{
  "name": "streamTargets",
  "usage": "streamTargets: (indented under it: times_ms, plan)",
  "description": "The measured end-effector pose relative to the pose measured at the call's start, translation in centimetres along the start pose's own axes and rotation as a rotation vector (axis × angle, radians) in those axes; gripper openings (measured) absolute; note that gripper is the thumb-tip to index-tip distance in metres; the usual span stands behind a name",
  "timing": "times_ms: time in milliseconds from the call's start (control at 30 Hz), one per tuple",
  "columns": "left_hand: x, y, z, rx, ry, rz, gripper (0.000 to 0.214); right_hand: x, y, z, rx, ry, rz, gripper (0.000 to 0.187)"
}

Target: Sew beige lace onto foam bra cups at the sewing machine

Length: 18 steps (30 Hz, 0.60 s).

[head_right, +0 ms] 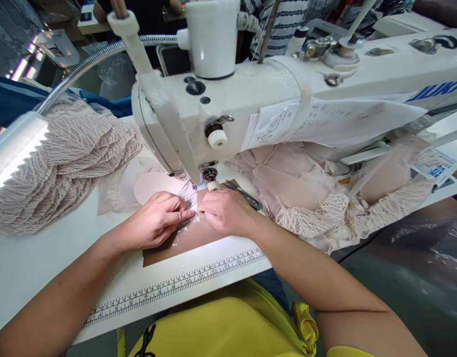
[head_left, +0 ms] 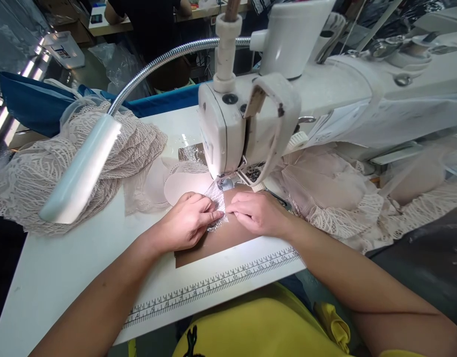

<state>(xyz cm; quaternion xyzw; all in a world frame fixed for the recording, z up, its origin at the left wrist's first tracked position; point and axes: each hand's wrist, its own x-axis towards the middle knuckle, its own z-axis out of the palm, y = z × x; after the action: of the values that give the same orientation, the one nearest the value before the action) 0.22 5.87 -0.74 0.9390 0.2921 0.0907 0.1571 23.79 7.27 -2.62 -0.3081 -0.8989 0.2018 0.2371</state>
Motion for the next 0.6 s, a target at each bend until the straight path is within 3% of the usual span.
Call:
streamTargets:
  times_ms: [233, 433, 600]
  plan:
    - [0.05, 0.03, 0.00, 0.041, -0.014, 0.020, 0.038, -0.16, -0.40, -0.14, 0.031, 0.061, -0.011, 0.013]
    - [0.09, 0.10, -0.07, 0.038, -0.022, 0.016, 0.038, -0.06, -0.33, 0.11, -0.025, 0.141, 0.041, 0.025]
    - [0.14, 0.21, -0.17, 0.064, -0.038, 0.027, 0.037, 0.14, -0.44, 0.22, 0.044, 0.080, 0.008, 0.019]
